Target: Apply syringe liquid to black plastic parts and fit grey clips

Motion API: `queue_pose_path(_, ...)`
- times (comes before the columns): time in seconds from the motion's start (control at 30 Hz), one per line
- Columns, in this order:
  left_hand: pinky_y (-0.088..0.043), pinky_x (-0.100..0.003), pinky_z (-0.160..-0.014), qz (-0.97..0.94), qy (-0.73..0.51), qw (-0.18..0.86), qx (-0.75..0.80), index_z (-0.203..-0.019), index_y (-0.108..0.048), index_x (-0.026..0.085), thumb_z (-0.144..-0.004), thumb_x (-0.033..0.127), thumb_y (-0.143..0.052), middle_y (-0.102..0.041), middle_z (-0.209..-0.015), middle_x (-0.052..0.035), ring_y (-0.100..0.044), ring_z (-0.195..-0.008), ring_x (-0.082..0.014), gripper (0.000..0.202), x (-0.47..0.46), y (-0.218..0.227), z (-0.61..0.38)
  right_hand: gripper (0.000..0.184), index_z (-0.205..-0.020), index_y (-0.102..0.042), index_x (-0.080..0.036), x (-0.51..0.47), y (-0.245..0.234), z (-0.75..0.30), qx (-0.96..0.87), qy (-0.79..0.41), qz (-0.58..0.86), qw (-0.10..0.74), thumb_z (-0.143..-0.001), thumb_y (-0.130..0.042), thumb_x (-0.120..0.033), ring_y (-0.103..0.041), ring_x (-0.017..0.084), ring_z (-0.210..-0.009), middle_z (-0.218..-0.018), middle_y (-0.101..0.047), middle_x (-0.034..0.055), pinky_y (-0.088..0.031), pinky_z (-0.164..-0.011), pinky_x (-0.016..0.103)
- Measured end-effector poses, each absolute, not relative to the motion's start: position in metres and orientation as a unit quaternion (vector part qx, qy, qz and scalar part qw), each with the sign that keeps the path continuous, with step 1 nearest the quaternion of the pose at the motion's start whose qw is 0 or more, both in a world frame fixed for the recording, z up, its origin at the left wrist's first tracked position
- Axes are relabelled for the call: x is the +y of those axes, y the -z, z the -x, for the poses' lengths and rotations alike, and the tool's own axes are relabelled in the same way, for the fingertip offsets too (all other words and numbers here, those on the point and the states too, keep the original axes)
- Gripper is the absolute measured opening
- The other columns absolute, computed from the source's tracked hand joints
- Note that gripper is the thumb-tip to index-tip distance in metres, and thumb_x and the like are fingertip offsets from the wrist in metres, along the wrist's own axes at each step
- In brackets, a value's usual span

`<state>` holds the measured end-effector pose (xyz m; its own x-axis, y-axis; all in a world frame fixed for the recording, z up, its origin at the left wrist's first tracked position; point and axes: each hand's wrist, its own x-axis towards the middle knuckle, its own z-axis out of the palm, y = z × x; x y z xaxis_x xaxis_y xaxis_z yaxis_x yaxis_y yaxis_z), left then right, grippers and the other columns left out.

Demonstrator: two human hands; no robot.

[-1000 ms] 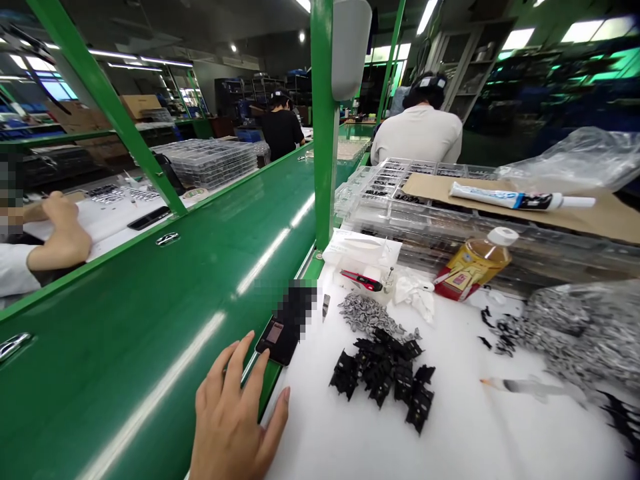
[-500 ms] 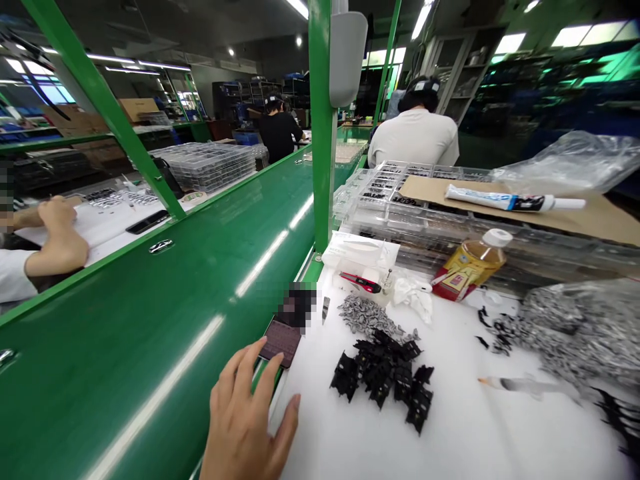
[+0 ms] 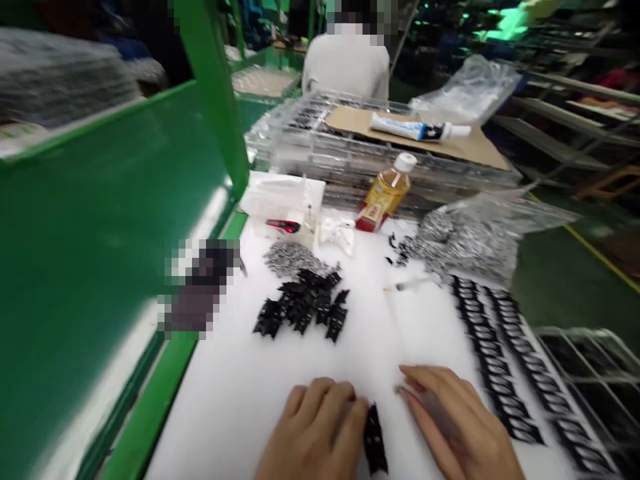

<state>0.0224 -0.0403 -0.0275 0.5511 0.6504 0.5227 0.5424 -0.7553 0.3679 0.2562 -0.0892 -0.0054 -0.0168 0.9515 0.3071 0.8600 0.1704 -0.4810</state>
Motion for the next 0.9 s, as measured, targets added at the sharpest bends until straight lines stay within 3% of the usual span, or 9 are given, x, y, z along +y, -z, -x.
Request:
queue_pose_path(0.07, -0.043, -0.040, -0.080, -0.883, -0.319, 0.108, 0.326, -0.119, -0.067, 0.017, -0.107, 0.059, -0.046, -0.071, -0.113, -0.0098, -0.059, -0.097, -0.0266, 0.049, -0.034, 0.019, -0.014, 0.017, -0.118, -0.070, -0.030, -0.088, -0.001, -0.253, -0.660, -0.109, 0.692, 0.272, -0.101, -0.065, -0.030, -0.072, 0.021, -0.100, -0.109, -0.071, 0.0048, -0.061, -0.083, 0.031)
queue_pose_path(0.13, -0.044, -0.041, -0.086, -0.898, -0.268, 0.133, 0.321, -0.124, -0.066, 0.017, -0.101, 0.054, -0.061, -0.070, -0.122, -0.0098, -0.059, -0.105, -0.0282, 0.044, -0.031, 0.011, -0.010, 0.009, -0.109, -0.070, -0.029, -0.088, -0.009, -0.250, -0.647, -0.134, 0.708, 0.249, -0.103, -0.063, -0.030, -0.069, 0.020, -0.096, -0.105, -0.068, 0.0046, -0.059, -0.080, 0.030)
queue_pose_path(0.27, -0.043, -0.042, -0.085, -0.898, -0.229, 0.174, 0.334, -0.130, -0.065, 0.020, -0.088, 0.042, -0.076, -0.067, -0.127, -0.0088, -0.058, -0.107, -0.0292, 0.048, -0.032, 0.001, -0.012, 0.010, -0.109, -0.067, -0.026, -0.090, -0.025, -0.247, -0.695, -0.142, 0.663, 0.240, -0.105, -0.059, -0.021, -0.066, 0.019, -0.095, -0.101, -0.065, 0.0046, -0.056, -0.081, 0.031)
queue_pose_path(0.4, -0.043, -0.042, -0.085, -0.893, -0.191, 0.217, 0.345, -0.131, -0.064, 0.023, -0.089, 0.034, -0.074, -0.065, -0.130, -0.0072, -0.057, -0.109, -0.0286, 0.045, -0.033, -0.003, -0.015, 0.014, -0.111, -0.065, -0.026, -0.091, -0.028, -0.247, -0.733, -0.178, 0.625, 0.202, -0.105, -0.057, -0.016, -0.063, 0.018, -0.093, -0.101, -0.063, 0.0039, -0.054, -0.083, 0.032)
queue_pose_path(0.7, -0.042, -0.044, -0.084, -0.898, -0.172, 0.224, 0.337, -0.131, -0.064, 0.024, -0.096, 0.038, -0.068, -0.061, -0.131, -0.0087, -0.055, -0.111, -0.0299, 0.038, -0.034, -0.004, -0.014, 0.014, -0.110, -0.065, -0.029, -0.097, -0.028, -0.242, -0.675, -0.271, 0.637, 0.256, -0.105, -0.058, -0.017, -0.065, 0.014, -0.093, -0.101, -0.061, 0.0017, -0.055, -0.077, 0.024)
queue_pose_path(0.9, -0.042, -0.044, -0.084, -0.900, -0.180, 0.211, 0.338, -0.130, -0.064, 0.024, -0.098, 0.036, -0.065, -0.060, -0.133, -0.0095, -0.054, -0.112, -0.0298, 0.035, -0.035, -0.006, -0.015, 0.023, -0.117, -0.062, -0.025, -0.105, -0.036, -0.222, -0.737, -0.239, 0.586, 0.235, -0.103, -0.056, -0.007, -0.066, 0.014, -0.091, -0.101, -0.062, 0.0033, -0.057, -0.081, 0.025)
